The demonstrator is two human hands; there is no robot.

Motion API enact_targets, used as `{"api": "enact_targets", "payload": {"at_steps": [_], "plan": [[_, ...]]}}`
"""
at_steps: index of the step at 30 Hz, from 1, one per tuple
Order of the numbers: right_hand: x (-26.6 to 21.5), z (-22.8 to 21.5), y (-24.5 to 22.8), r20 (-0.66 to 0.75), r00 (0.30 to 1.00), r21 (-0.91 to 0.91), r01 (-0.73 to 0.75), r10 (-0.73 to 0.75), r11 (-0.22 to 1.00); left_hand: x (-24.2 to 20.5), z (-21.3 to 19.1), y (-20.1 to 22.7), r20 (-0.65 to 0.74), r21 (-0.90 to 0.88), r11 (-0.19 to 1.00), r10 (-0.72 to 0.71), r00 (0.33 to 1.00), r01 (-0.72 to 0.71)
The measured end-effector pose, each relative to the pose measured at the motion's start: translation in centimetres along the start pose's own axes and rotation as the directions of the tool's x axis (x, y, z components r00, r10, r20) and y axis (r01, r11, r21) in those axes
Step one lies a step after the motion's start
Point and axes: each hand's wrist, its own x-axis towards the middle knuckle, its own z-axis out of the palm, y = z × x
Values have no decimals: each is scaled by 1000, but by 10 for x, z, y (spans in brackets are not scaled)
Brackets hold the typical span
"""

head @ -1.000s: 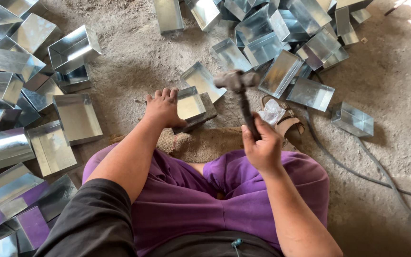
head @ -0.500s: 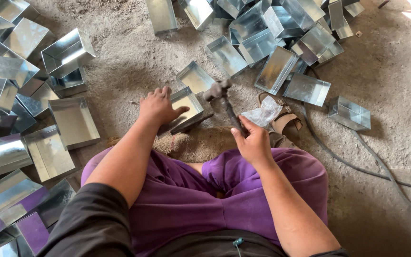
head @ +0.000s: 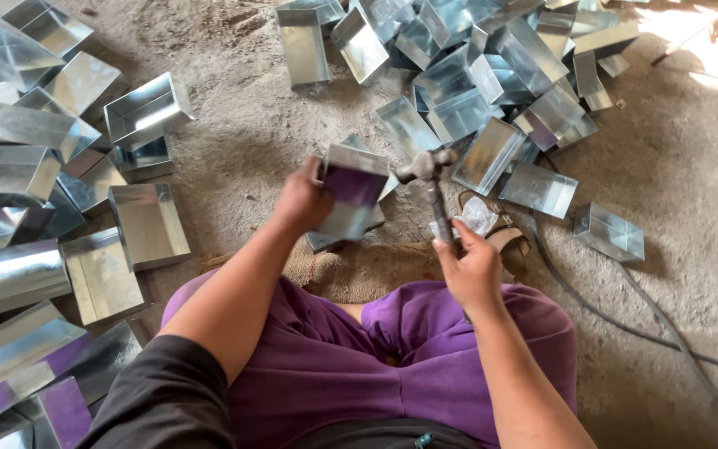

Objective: The person sits on the floor and repeatedly hammers small rectangular metal boxes with a hammer. They pick up each box, place it on a small block, strike it several times, and set it aside. The process is repeated for multiple boxes.

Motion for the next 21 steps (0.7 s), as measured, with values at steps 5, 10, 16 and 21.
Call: {"api": "enact_targets", "payload": {"at_steps": [5, 10, 16, 21], "plan": [[-3, -44, -57, -185, 815, 177, 577, -548, 798, -3, 29, -12, -38, 31, 954, 299, 954, -298], [-7, -125, -120, -536, 430, -43, 845, -726, 533, -2, 39, -22, -88, 62, 932, 362, 928, -357], [12, -56, -108, -497, 353, -38, 904, -793, 426, 3, 41, -22, -54, 125, 935, 341, 939, -333], [21, 1, -86, 154, 620, -211, 781, -770, 587, 3, 43, -22, -41, 91, 964, 254, 966, -249]]}}
